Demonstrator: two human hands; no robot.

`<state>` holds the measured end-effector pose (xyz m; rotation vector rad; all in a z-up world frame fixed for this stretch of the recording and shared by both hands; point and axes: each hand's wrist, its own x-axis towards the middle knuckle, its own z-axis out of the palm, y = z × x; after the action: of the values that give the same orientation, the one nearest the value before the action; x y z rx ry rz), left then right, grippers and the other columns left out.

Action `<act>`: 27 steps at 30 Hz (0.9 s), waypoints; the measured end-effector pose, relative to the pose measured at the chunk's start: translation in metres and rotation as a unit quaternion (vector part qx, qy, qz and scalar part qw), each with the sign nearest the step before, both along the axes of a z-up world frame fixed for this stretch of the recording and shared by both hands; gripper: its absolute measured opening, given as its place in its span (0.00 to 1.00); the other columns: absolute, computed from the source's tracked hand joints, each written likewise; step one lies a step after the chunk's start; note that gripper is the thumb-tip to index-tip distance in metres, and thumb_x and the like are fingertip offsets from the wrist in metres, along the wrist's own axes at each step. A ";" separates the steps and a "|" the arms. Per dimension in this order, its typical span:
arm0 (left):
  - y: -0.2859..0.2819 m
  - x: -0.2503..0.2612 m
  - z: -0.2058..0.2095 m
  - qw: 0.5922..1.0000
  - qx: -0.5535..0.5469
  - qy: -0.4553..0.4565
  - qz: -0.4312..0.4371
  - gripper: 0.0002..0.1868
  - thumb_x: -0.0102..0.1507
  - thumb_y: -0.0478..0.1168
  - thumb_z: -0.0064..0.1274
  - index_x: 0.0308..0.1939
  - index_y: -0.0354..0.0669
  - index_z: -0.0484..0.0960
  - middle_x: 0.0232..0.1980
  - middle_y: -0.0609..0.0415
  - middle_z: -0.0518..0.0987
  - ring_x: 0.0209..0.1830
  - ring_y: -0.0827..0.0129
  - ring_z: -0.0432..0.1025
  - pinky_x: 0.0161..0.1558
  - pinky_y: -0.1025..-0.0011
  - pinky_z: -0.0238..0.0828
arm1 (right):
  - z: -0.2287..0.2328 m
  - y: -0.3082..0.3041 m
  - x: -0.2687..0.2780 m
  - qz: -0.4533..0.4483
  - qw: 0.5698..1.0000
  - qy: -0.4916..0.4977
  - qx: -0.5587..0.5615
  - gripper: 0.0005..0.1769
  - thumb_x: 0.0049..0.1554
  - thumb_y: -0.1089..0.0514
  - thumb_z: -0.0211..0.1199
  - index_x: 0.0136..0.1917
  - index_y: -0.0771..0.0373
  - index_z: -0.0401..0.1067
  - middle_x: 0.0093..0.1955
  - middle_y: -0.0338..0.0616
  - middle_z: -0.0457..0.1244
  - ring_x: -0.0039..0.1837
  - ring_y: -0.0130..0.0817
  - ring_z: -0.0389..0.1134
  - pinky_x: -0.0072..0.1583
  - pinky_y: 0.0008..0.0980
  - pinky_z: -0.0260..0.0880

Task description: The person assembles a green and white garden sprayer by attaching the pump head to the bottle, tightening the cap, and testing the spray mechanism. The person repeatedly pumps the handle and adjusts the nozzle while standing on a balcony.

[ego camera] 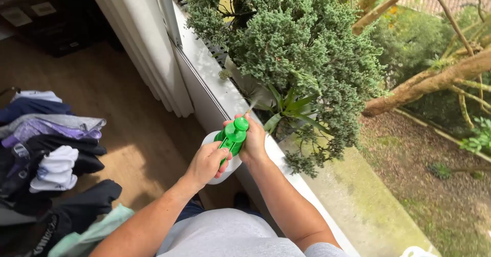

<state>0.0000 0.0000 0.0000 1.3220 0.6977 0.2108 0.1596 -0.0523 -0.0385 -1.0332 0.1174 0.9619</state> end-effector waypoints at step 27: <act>0.135 -0.024 -0.029 0.996 0.003 -0.012 -0.084 0.14 0.64 0.42 0.49 0.31 0.36 0.84 0.15 0.49 0.72 0.14 0.67 0.69 0.19 0.72 0.69 | -0.017 0.110 -0.034 -0.090 0.996 -0.011 -0.022 0.22 0.75 0.45 0.52 0.59 0.68 0.72 0.46 0.71 0.75 0.47 0.50 0.80 0.56 0.44 0.82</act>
<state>-0.0237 0.1347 -0.0286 1.3735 0.5623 0.0929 0.1255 0.0573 -0.0553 -1.0543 0.2108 0.7879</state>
